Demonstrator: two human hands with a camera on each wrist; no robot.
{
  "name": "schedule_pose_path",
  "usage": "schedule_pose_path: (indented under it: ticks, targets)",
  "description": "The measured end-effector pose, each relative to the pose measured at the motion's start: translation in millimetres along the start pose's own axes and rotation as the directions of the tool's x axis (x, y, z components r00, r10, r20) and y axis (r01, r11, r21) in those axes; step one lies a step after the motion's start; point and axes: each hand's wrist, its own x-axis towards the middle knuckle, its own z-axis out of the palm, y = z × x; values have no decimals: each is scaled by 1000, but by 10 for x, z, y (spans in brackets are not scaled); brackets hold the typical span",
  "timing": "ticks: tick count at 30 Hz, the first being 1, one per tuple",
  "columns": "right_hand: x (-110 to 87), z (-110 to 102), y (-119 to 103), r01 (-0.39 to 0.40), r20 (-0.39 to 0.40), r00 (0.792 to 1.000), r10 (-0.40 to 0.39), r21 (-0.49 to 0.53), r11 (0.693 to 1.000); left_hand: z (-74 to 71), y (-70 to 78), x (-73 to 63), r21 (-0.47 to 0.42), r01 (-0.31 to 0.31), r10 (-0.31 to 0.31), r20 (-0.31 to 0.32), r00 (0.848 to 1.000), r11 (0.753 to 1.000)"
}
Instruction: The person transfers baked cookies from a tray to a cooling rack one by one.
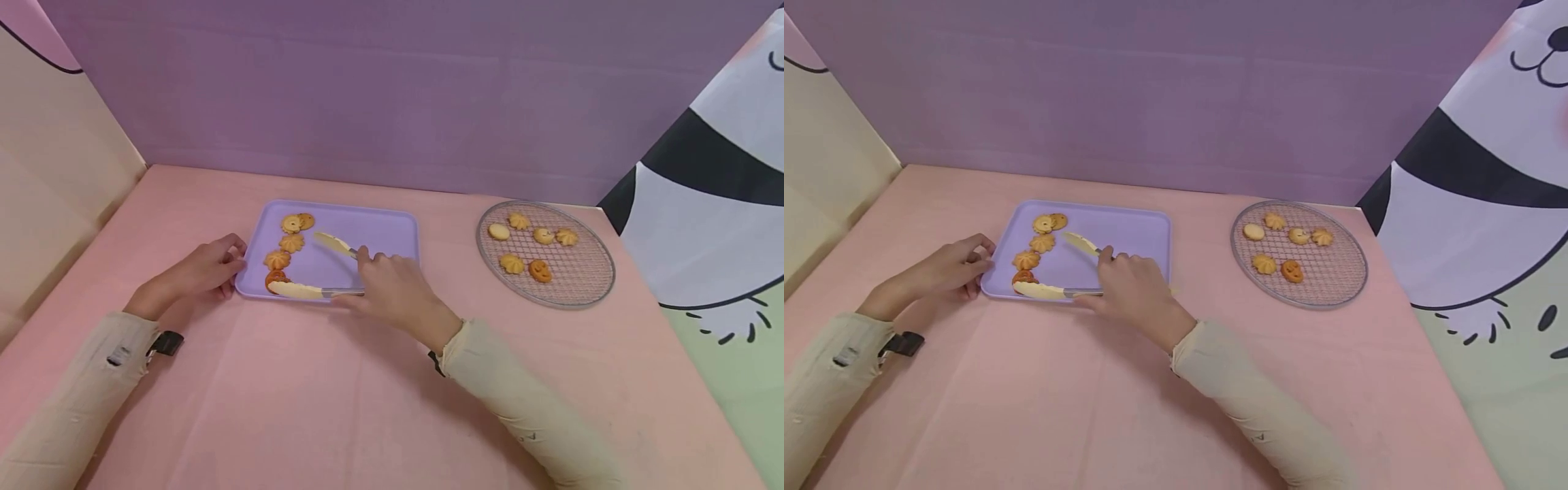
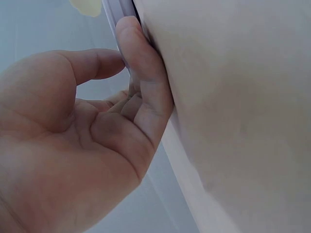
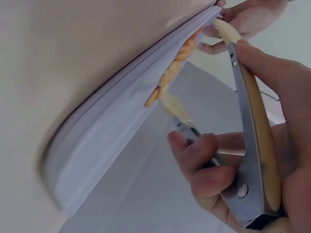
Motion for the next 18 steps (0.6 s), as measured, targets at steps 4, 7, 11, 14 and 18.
schedule_pose_path:
  ticks: [4,7,11,14,18]
  targets:
    - [71,-6,-165,-61,73,996,60,3,998,4,-20,8,0,-6,6,3,1000,1000]
    - [93,-8,-255,-75,92,993,74,7,997,6,-22,14,1,-10,10,4,1000,1000]
    - [95,-5,-292,-66,66,996,68,-20,998,12,-24,32,-1,-12,12,5,1000,1000]
    - [82,-3,-262,-56,35,998,58,-38,998,15,-34,42,-1,-12,12,5,1000,1000]
    - [66,-7,-193,-44,28,999,45,-22,999,9,-43,43,3,-4,4,5,1000,1000]
